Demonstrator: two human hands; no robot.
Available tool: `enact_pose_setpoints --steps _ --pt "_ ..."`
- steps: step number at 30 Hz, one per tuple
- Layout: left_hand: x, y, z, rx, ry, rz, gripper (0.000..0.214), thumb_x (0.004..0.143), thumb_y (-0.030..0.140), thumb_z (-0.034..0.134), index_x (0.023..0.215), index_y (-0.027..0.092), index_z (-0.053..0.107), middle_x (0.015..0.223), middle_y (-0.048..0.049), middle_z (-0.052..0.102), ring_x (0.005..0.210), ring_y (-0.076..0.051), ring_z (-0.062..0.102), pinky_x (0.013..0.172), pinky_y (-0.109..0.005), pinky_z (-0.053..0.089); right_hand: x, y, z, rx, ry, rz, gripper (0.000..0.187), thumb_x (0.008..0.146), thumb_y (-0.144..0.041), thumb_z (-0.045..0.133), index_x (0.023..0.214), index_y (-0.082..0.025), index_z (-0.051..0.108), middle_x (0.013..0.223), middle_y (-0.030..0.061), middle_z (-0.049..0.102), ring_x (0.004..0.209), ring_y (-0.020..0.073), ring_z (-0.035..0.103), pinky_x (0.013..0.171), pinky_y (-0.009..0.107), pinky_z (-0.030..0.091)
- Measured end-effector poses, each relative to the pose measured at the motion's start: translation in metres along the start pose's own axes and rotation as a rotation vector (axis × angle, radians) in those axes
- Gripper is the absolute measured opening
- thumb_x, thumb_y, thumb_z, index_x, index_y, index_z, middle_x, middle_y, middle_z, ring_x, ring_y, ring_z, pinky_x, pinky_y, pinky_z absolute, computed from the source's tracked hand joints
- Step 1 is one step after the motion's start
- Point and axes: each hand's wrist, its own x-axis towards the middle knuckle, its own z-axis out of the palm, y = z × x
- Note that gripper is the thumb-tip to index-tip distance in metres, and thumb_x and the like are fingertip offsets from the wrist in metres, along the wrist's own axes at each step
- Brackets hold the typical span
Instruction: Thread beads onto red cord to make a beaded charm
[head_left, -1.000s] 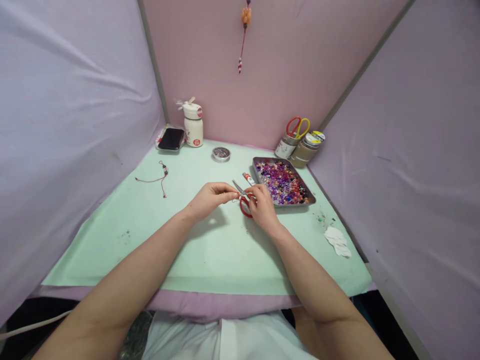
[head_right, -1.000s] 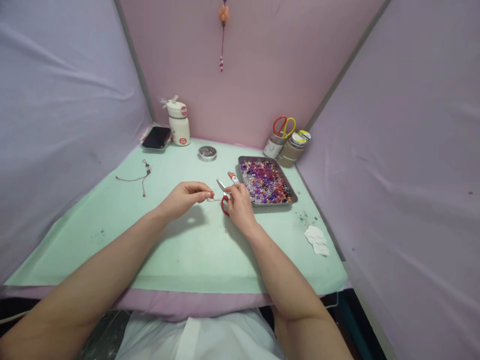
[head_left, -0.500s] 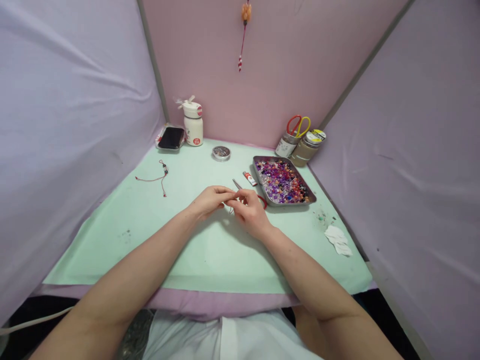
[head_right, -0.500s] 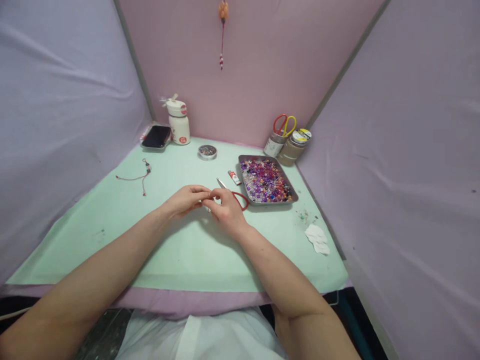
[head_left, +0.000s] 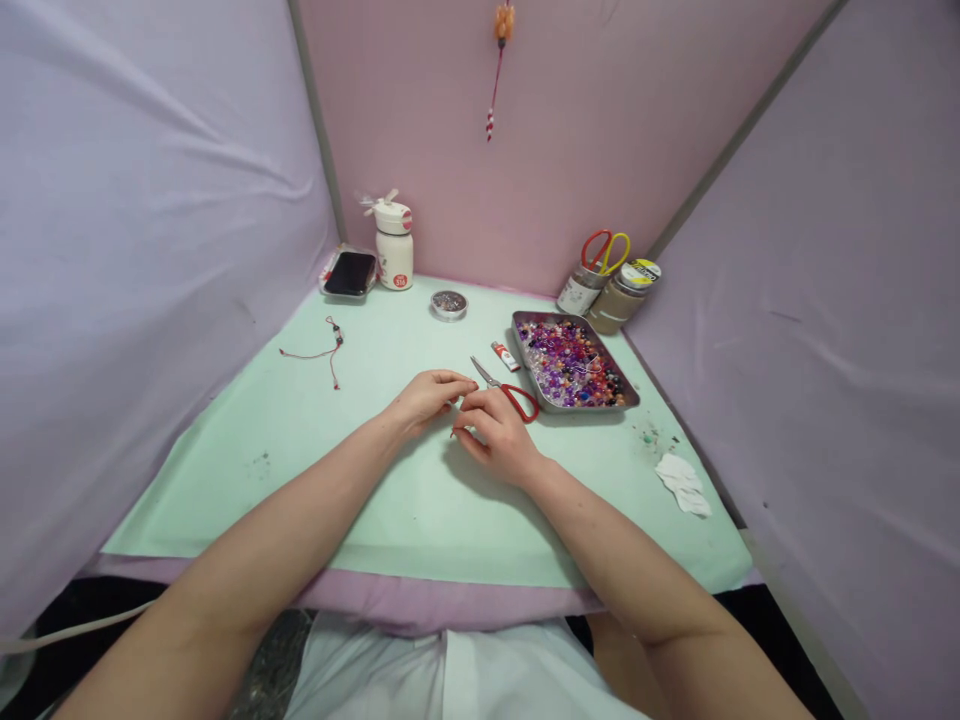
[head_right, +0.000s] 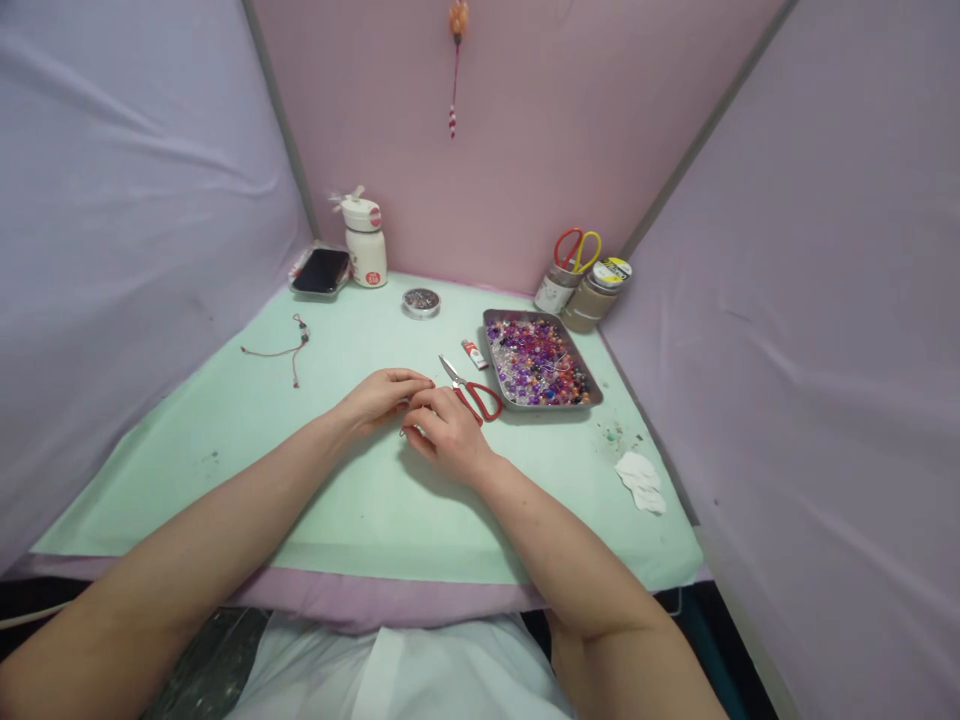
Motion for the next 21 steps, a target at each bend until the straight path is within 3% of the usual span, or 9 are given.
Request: enact_pose_setpoints --steps 12,17,19,21 --pt "0.017 -0.009 -0.01 -0.019 0.133 0.091 0.03 0.058 0.038 0.077 0.075 0.015 0.071 0.072 -0.0037 0.067 0.055 -0.008 0.042 0.05 -0.025 0.027 -0.004 -0.013 -0.01 0.16 0.276 -0.145 0.017 0.082 -0.015 0.054 0.096 -0.025 0.057 0.087 0.0061 0.058 0.079 0.0183 0.057 0.071 0.036 0.049" --pt "0.019 -0.011 -0.011 0.0 0.172 0.086 0.031 0.058 0.04 0.077 0.076 0.015 0.071 0.076 -0.0049 0.069 0.054 -0.008 0.043 0.052 -0.025 0.029 -0.006 -0.015 -0.013 0.193 0.256 -0.131 0.014 0.085 -0.02 0.049 0.094 -0.025 0.057 0.085 0.0064 0.058 0.077 0.0188 0.056 0.07 0.036 0.047" --pt "0.019 -0.012 -0.011 0.021 0.175 0.104 0.031 0.059 0.041 0.075 0.077 0.016 0.072 0.079 -0.0057 0.07 0.057 -0.009 0.046 0.053 -0.025 0.031 -0.004 -0.016 -0.014 0.238 0.227 -0.089 0.009 0.086 -0.021 0.047 0.085 -0.024 0.056 0.08 0.0058 0.057 0.075 0.0184 0.055 0.069 0.035 0.046" --pt "0.018 -0.012 -0.01 0.052 0.175 0.127 0.03 0.061 0.041 0.074 0.078 0.016 0.072 0.081 -0.0061 0.071 0.059 -0.01 0.049 0.055 -0.026 0.033 0.0 -0.016 -0.013 0.287 0.165 0.022 0.017 0.088 -0.022 0.044 0.072 -0.022 0.05 0.071 0.0036 0.052 0.069 0.0169 0.051 0.065 0.033 0.043"
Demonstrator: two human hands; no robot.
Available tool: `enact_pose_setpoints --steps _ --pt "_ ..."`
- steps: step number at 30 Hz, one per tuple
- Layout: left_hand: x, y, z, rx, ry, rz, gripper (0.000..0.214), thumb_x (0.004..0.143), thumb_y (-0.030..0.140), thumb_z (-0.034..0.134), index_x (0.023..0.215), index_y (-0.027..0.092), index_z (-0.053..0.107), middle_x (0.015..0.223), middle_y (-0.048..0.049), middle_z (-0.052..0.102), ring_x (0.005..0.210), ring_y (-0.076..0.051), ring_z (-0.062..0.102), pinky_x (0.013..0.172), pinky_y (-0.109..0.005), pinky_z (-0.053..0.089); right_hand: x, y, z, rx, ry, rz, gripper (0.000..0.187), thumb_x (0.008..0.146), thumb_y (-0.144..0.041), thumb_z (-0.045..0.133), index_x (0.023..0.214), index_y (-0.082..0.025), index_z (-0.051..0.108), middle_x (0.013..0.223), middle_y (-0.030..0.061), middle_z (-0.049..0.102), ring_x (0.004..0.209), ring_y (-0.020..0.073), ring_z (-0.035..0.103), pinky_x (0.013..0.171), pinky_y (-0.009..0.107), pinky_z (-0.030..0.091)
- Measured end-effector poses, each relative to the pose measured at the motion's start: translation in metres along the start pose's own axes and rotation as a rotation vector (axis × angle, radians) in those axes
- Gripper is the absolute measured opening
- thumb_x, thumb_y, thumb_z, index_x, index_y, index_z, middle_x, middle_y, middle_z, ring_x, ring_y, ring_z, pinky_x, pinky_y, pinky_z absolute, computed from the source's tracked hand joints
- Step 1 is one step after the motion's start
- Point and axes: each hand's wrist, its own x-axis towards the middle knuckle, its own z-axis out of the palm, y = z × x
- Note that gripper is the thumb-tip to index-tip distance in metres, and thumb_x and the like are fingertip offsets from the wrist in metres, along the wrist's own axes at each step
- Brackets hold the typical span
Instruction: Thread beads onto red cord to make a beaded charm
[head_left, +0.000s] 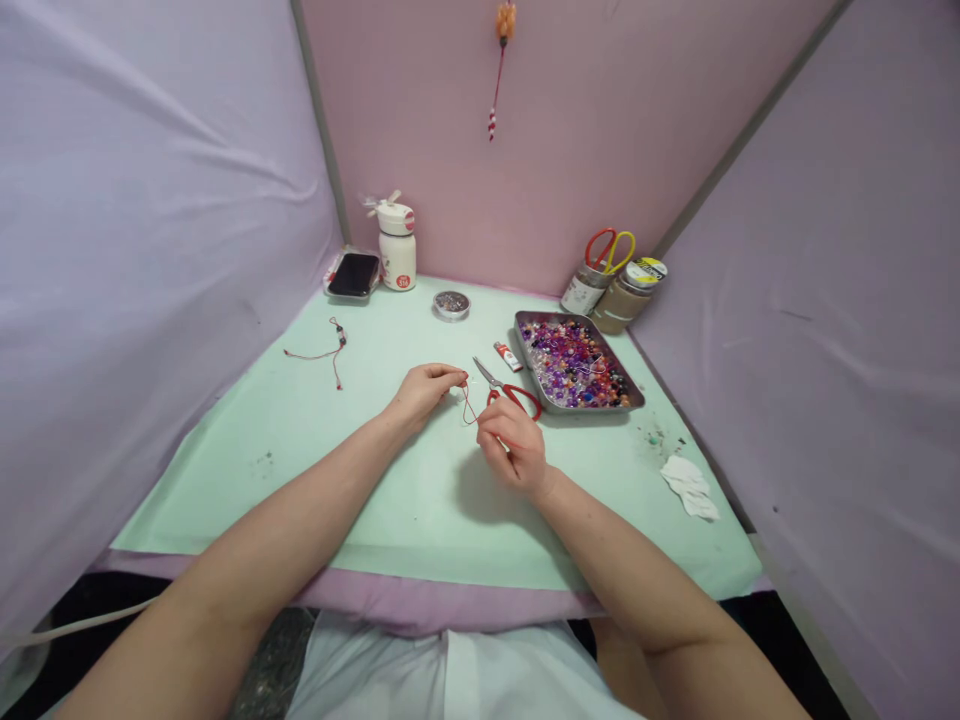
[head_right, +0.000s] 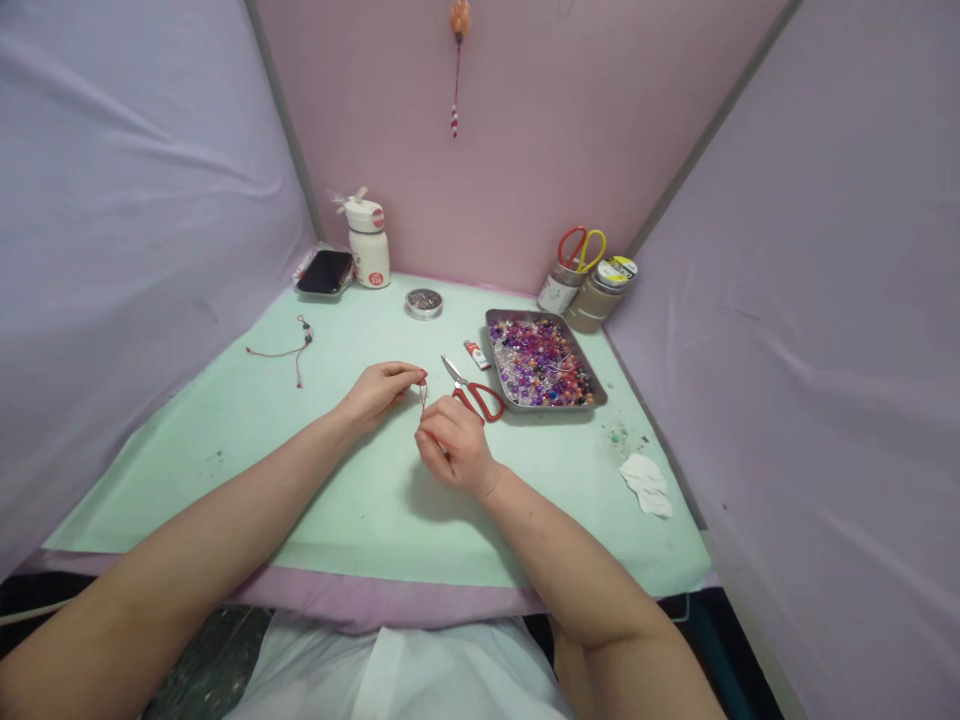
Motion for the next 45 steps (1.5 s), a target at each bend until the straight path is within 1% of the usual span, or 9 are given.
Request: enact_pose_setpoints --steps 3,6,8,10,17,27,35,40,45 --pt "-0.004 0.004 0.002 0.071 -0.003 0.064 0.027 0.062 0.04 0.072 0.077 0.017 0.072 0.08 -0.0064 0.072 0.065 -0.014 0.054 0.059 -0.027 0.037 0.004 0.005 0.003 0.069 -0.089 0.292 0.033 0.09 -0.028 0.041 0.058 -0.022 0.036 0.06 -0.0005 0.041 0.06 0.0141 0.043 0.06 0.03 0.038" --pt "-0.008 0.008 0.005 0.127 -0.023 0.137 0.024 0.064 0.038 0.071 0.075 0.017 0.072 0.081 -0.0071 0.072 0.073 -0.017 0.059 0.068 -0.029 0.042 0.004 0.014 0.005 0.145 -0.152 0.562 0.035 0.089 -0.033 0.041 0.057 -0.021 0.033 0.058 -0.0029 0.036 0.057 0.012 0.038 0.056 0.028 0.033" --pt "-0.011 0.009 0.007 0.152 -0.046 0.176 0.022 0.064 0.037 0.07 0.074 0.017 0.072 0.082 -0.0072 0.072 0.078 -0.018 0.061 0.074 -0.031 0.044 0.004 0.018 0.006 0.191 -0.176 0.689 0.034 0.088 -0.035 0.041 0.058 -0.021 0.033 0.057 -0.004 0.033 0.055 0.011 0.034 0.053 0.027 0.029" --pt "-0.013 0.01 0.008 0.185 -0.065 0.21 0.021 0.066 0.036 0.07 0.074 0.017 0.072 0.082 -0.007 0.072 0.08 -0.019 0.061 0.077 -0.032 0.044 0.003 0.021 0.006 0.233 -0.192 0.755 0.034 0.087 -0.036 0.041 0.058 -0.021 0.032 0.057 -0.0046 0.031 0.054 0.0105 0.031 0.052 0.026 0.025" --pt "-0.019 0.013 0.012 0.269 -0.085 0.296 0.017 0.071 0.032 0.065 0.076 0.018 0.072 0.083 -0.0064 0.073 0.081 -0.019 0.062 0.077 -0.031 0.045 0.002 0.022 0.005 0.369 -0.271 0.799 0.029 0.082 -0.03 0.04 0.057 -0.022 0.027 0.057 -0.0047 0.026 0.052 0.0104 0.024 0.049 0.025 0.019" --pt "-0.019 0.01 0.012 0.282 -0.077 0.397 0.018 0.076 0.032 0.062 0.08 0.019 0.072 0.087 -0.0055 0.073 0.081 -0.018 0.063 0.073 -0.029 0.045 0.005 0.027 0.003 0.511 -0.222 0.804 0.026 0.075 -0.021 0.041 0.052 -0.022 0.028 0.054 -0.0035 0.031 0.054 0.0116 0.029 0.053 0.026 0.027" --pt "-0.02 0.009 0.013 0.294 -0.05 0.45 0.018 0.077 0.033 0.061 0.08 0.019 0.072 0.086 -0.0052 0.072 0.079 -0.017 0.062 0.071 -0.028 0.045 0.009 0.023 -0.002 0.261 -0.14 0.681 0.028 0.079 -0.024 0.039 0.053 -0.021 0.031 0.066 -0.0003 0.04 0.07 0.0143 0.041 0.067 0.028 0.037" --pt "-0.021 0.011 0.013 0.303 -0.037 0.459 0.018 0.077 0.033 0.061 0.08 0.019 0.072 0.085 -0.0054 0.072 0.078 -0.017 0.061 0.069 -0.027 0.044 0.011 0.02 -0.005 0.276 -0.147 0.692 0.029 0.079 -0.022 0.041 0.052 -0.021 0.03 0.068 -0.0008 0.039 0.068 0.0133 0.04 0.064 0.027 0.034" --pt "-0.021 0.011 0.013 0.375 -0.014 0.535 0.016 0.079 0.029 0.06 0.08 0.019 0.072 0.083 -0.0044 0.071 0.074 -0.015 0.059 0.065 -0.026 0.042 0.009 0.025 -0.004 0.292 -0.2 0.719 0.027 0.076 -0.022 0.042 0.052 -0.02 0.028 0.068 -0.0016 0.037 0.068 0.0128 0.037 0.064 0.027 0.031"
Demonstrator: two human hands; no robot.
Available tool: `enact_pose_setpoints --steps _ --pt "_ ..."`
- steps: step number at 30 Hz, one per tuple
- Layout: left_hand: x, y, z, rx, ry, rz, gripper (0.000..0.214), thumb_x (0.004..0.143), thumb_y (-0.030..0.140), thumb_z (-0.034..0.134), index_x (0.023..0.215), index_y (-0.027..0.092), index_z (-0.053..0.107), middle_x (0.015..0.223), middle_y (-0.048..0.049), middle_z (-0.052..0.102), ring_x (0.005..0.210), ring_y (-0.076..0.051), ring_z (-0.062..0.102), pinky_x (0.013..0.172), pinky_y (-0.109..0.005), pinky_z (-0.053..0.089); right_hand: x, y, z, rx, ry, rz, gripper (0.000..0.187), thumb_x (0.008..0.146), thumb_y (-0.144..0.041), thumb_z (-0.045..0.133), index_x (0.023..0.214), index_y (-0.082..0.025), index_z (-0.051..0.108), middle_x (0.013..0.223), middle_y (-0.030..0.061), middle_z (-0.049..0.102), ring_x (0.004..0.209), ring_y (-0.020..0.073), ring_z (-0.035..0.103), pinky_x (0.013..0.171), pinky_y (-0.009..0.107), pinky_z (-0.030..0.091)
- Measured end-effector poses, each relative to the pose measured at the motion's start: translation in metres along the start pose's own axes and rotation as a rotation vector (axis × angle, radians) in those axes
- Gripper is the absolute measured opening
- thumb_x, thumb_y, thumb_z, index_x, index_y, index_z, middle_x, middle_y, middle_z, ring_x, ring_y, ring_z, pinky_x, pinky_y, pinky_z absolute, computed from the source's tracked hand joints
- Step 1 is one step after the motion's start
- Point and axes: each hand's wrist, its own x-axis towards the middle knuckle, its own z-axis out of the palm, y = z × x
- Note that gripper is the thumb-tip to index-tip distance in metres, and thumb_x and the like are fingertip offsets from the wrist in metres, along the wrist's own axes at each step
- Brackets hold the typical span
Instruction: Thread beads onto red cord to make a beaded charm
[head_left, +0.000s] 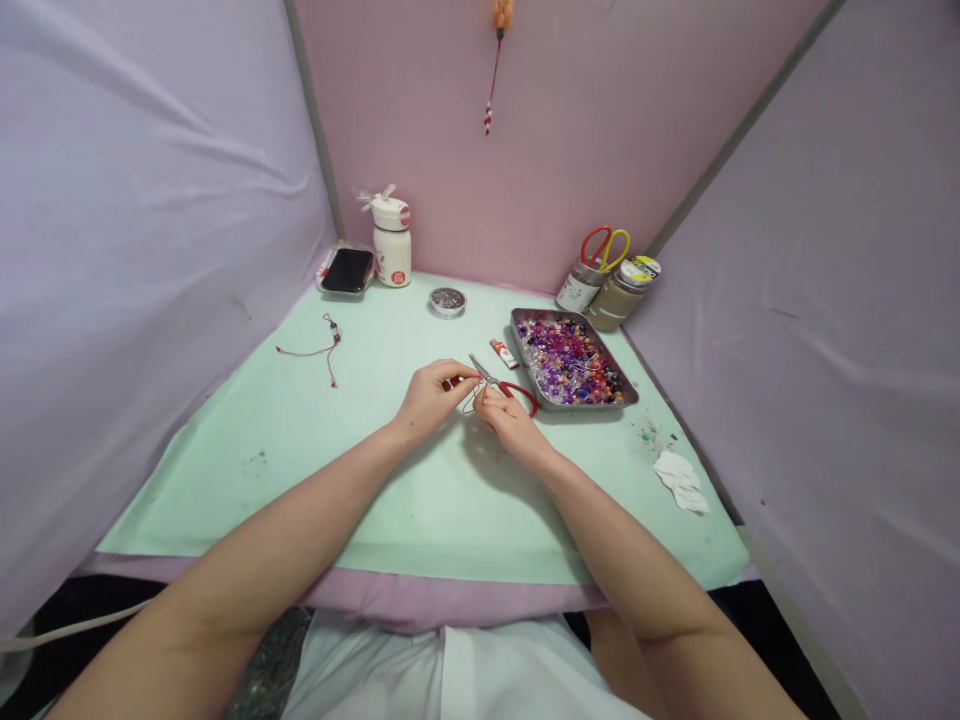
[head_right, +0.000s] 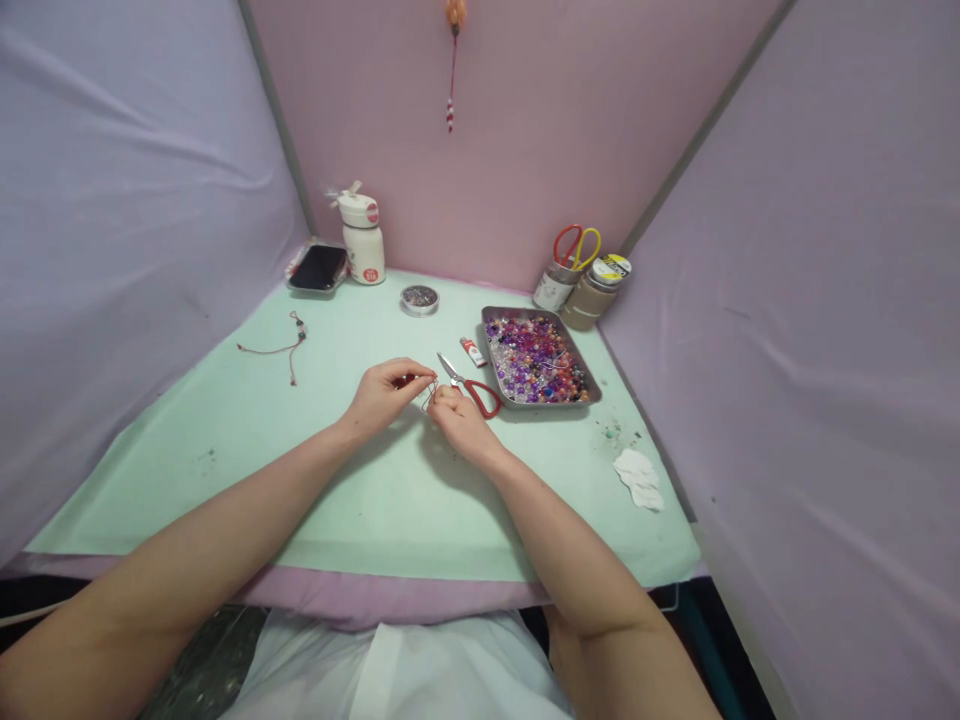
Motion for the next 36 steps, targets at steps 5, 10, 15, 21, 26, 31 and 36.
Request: enact_pose_setpoints --steps 5,10,15,21,26,31,36 --pt "-0.001 0.0009 0.0002 0.064 0.014 0.139 0.013 0.081 0.022 0.058 0.078 0.02 0.071 0.078 -0.0034 0.07 0.072 -0.014 0.056 0.063 -0.027 0.041 0.0023 0.0046 -0.0002 0.03 -0.007 0.061 0.024 0.074 -0.021 0.042 0.054 -0.02 0.03 0.068 -0.0021 0.037 0.067 0.0124 0.035 0.063 0.027 0.029" --pt "-0.0022 0.0026 0.0002 0.081 0.01 0.189 0.013 0.082 0.021 0.058 0.078 0.02 0.071 0.079 -0.0036 0.071 0.073 -0.015 0.056 0.066 -0.028 0.042 0.0026 0.0075 0.0004 0.064 -0.013 0.102 0.023 0.073 -0.024 0.044 0.055 -0.021 0.03 0.067 -0.003 0.035 0.065 0.0121 0.032 0.06 0.027 0.027" --pt "-0.0028 0.0031 0.0009 0.087 0.002 0.194 0.013 0.082 0.022 0.058 0.079 0.02 0.071 0.08 -0.004 0.071 0.075 -0.016 0.056 0.068 -0.029 0.043 0.0023 0.006 0.0014 0.097 0.009 0.133 0.023 0.074 -0.025 0.043 0.056 -0.021 0.029 0.065 -0.0037 0.033 0.063 0.0117 0.03 0.059 0.027 0.025" --pt "-0.0022 0.0009 0.0006 0.09 -0.024 0.189 0.015 0.083 0.025 0.058 0.08 0.02 0.071 0.08 -0.0046 0.07 0.075 -0.015 0.057 0.067 -0.028 0.042 0.002 0.0012 0.0021 0.056 0.083 0.091 0.033 0.082 -0.037 0.048 0.055 -0.02 0.039 0.06 -0.0036 0.037 0.061 0.0123 0.033 0.06 0.027 0.026" --pt "-0.0005 0.0 -0.001 0.076 -0.022 0.164 0.016 0.083 0.027 0.057 0.08 0.02 0.072 0.081 -0.0052 0.07 0.074 -0.015 0.057 0.065 -0.027 0.042 0.0005 -0.0017 -0.0014 0.069 0.141 0.077 0.042 0.082 -0.057 0.051 0.061 -0.02 0.049 0.058 -0.0039 0.039 0.057 0.0118 0.032 0.057 0.027 0.025" --pt "-0.0005 0.0006 -0.0006 0.036 -0.079 0.135 0.015 0.082 0.025 0.058 0.08 0.019 0.071 0.081 -0.0046 0.07 0.072 -0.014 0.058 0.062 -0.026 0.041 0.0011 0.0004 -0.0061 0.089 0.16 0.103 0.047 0.079 -0.064 0.053 0.063 -0.02 0.051 0.053 -0.0051 0.033 0.052 0.0108 0.028 0.052 0.026 0.022" --pt "-0.0008 0.0041 -0.0013 0.019 -0.117 0.099 0.015 0.081 0.024 0.057 0.079 0.019 0.071 0.08 -0.0042 0.07 0.072 -0.014 0.058 0.06 -0.025 0.04 0.0021 0.0014 -0.0067 0.121 0.18 0.123 0.044 0.079 -0.061 0.055 0.062 -0.02 0.051 0.052 -0.0057 0.036 0.05 0.0098 0.031 0.051 0.026 0.026"
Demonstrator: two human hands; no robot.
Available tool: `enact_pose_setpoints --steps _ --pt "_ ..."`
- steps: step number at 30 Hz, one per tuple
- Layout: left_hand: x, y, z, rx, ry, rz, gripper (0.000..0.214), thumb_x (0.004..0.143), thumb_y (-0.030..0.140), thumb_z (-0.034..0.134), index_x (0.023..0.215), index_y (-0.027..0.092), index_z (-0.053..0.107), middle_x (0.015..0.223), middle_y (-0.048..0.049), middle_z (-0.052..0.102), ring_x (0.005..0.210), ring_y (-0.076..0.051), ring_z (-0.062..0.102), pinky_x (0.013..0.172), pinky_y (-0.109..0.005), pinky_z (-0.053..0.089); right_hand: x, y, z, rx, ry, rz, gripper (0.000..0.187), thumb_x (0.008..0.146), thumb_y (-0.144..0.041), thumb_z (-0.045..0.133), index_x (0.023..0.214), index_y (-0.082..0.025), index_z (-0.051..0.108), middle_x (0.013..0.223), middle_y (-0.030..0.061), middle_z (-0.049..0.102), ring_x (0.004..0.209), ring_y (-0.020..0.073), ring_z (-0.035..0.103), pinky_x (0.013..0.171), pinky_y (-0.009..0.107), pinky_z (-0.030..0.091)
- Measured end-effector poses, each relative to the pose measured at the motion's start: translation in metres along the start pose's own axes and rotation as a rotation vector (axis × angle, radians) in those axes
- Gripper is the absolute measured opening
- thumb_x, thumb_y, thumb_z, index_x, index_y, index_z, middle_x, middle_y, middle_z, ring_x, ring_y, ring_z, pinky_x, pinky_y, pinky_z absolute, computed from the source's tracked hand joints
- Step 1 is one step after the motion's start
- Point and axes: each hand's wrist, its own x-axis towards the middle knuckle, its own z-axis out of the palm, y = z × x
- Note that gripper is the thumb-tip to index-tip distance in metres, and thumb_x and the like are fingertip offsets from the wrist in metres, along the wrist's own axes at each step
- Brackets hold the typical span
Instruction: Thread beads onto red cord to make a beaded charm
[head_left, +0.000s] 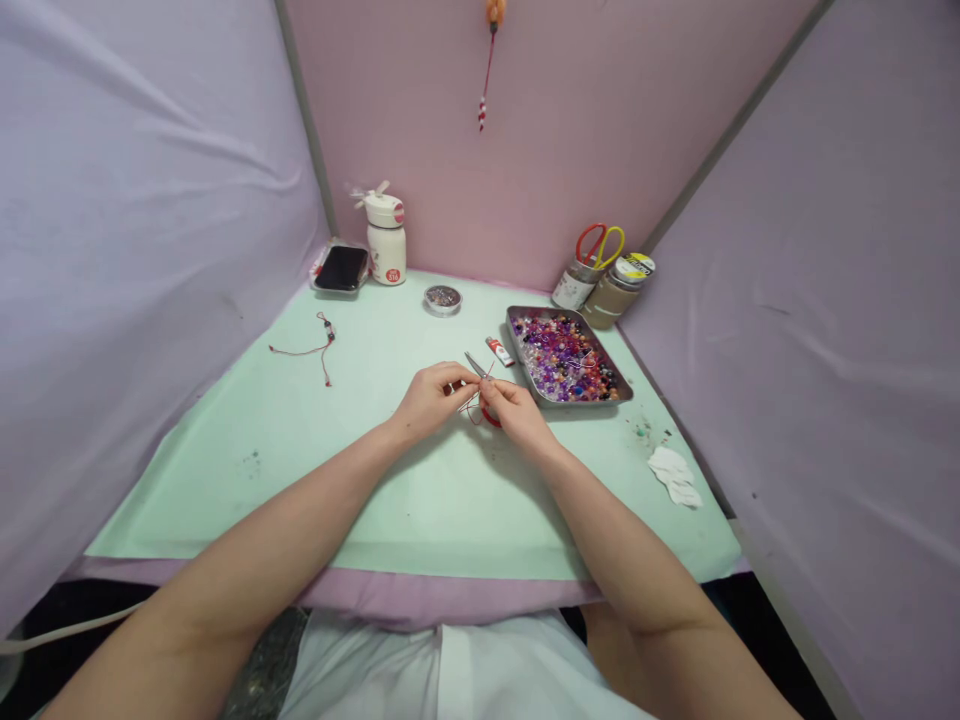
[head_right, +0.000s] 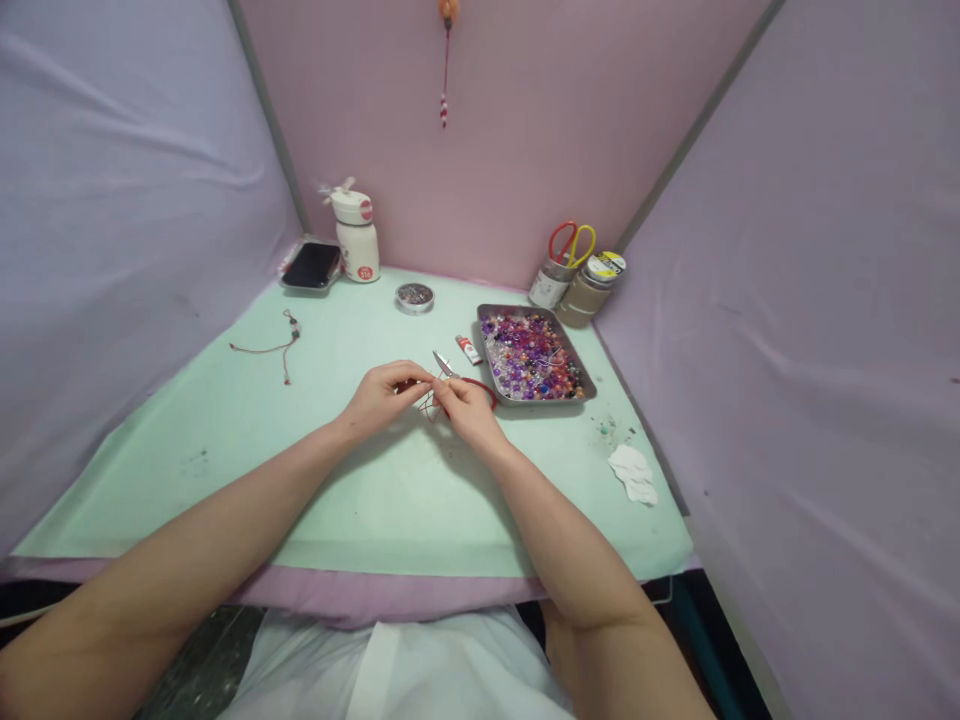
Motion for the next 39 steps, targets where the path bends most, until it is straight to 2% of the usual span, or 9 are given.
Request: enact_pose_setpoints --steps 2,5,8,14,19,25,29,33,39 --pt "0.0 0.001 0.0 -0.017 -0.008 -0.026 0.016 0.081 0.025 0.057 0.079 0.018 0.071 0.08 -0.0042 0.07 0.07 -0.013 0.057 0.06 -0.025 0.041 0.0 0.0 0.0 0.04 0.031 0.0 0.039 0.078 -0.057 0.06 0.066 -0.02 0.053 0.055 -0.0054 0.042 0.052 0.0098 0.036 0.053 0.025 0.031" --pt "0.0 0.001 0.0 -0.053 -0.02 -0.072 0.016 0.079 0.027 0.058 0.08 0.017 0.072 0.082 -0.0045 0.07 0.069 -0.013 0.057 0.061 -0.025 0.041 0.002 0.0 0.0 0.124 0.075 -0.027 0.029 0.074 -0.049 0.067 0.08 -0.022 0.06 0.07 -0.0028 0.056 0.062 0.0107 0.048 0.061 0.025 0.04" --pt "0.0 -0.001 0.002 -0.095 -0.039 -0.129 0.018 0.077 0.03 0.06 0.081 0.017 0.072 0.084 -0.005 0.071 0.072 -0.014 0.059 0.064 -0.026 0.043 0.003 0.002 -0.001 0.184 0.095 -0.053 0.028 0.069 -0.043 0.073 0.085 -0.022 0.064 0.084 0.0006 0.063 0.074 0.0127 0.055 0.07 0.026 0.044" --pt "0.001 0.0 0.003 -0.204 -0.075 -0.244 0.019 0.073 0.033 0.065 0.078 0.017 0.074 0.083 -0.0059 0.073 0.078 -0.017 0.062 0.075 -0.031 0.047 0.005 0.004 -0.005 0.283 0.206 -0.088 0.024 0.069 -0.04 0.073 0.076 -0.021 0.059 0.073 -0.002 0.059 0.063 0.0101 0.051 0.063 0.025 0.044" --pt "0.002 -0.002 0.0 -0.296 -0.092 -0.343 0.021 0.069 0.036 0.071 0.077 0.017 0.073 0.082 -0.0057 0.073 0.077 -0.017 0.063 0.077 -0.031 0.047 0.008 -0.004 -0.013 0.45 0.176 -0.047 0.028 0.072 -0.044 0.069 0.078 -0.023 0.051 0.065 -0.0045 0.055 0.056 0.009 0.05 0.059 0.024 0.046" --pt "0.002 -0.007 0.0 -0.385 -0.143 -0.432 0.025 0.065 0.039 0.075 0.078 0.017 0.074 0.082 -0.005 0.074 0.074 -0.016 0.063 0.073 -0.03 0.047 0.008 -0.009 -0.02 0.574 0.251 -0.111 0.029 0.073 -0.044 0.07 0.082 -0.024 0.049 0.087 -0.0008 0.067 0.074 0.011 0.064 0.069 0.025 0.053" --pt "0.001 -0.004 -0.001 -0.368 -0.181 -0.449 0.025 0.067 0.039 0.073 0.079 0.017 0.074 0.079 -0.0048 0.073 0.068 -0.014 0.06 0.064 -0.027 0.044 0.008 -0.012 -0.023 0.559 0.306 -0.194 0.03 0.075 -0.044 0.069 0.083 -0.024 0.048 0.101 0.0015 0.069 0.092 0.0141 0.066 0.077 0.027 0.053" --pt "0.001 0.002 -0.002 -0.35 -0.221 -0.471 0.022 0.069 0.036 0.072 0.079 0.017 0.074 0.075 -0.0045 0.072 0.063 -0.012 0.057 0.059 -0.026 0.04 0.006 -0.016 -0.025 0.495 0.364 -0.264 0.031 0.076 -0.046 0.068 0.083 -0.024 0.047 0.104 0.0033 0.068 0.101 0.0177 0.066 0.085 0.033 0.053" --pt "0.001 0.007 -0.002 -0.36 -0.256 -0.503 0.018 0.067 0.033 0.073 0.075 0.017 0.074 0.074 -0.0042 0.072 0.062 -0.012 0.056 0.058 -0.026 0.039 0.005 -0.018 -0.027 0.472 0.404 -0.33 0.028 0.077 -0.044 0.067 0.083 -0.024 0.047 0.105 0.0034 0.068 0.102 0.0186 0.066 0.088 0.037 0.053"
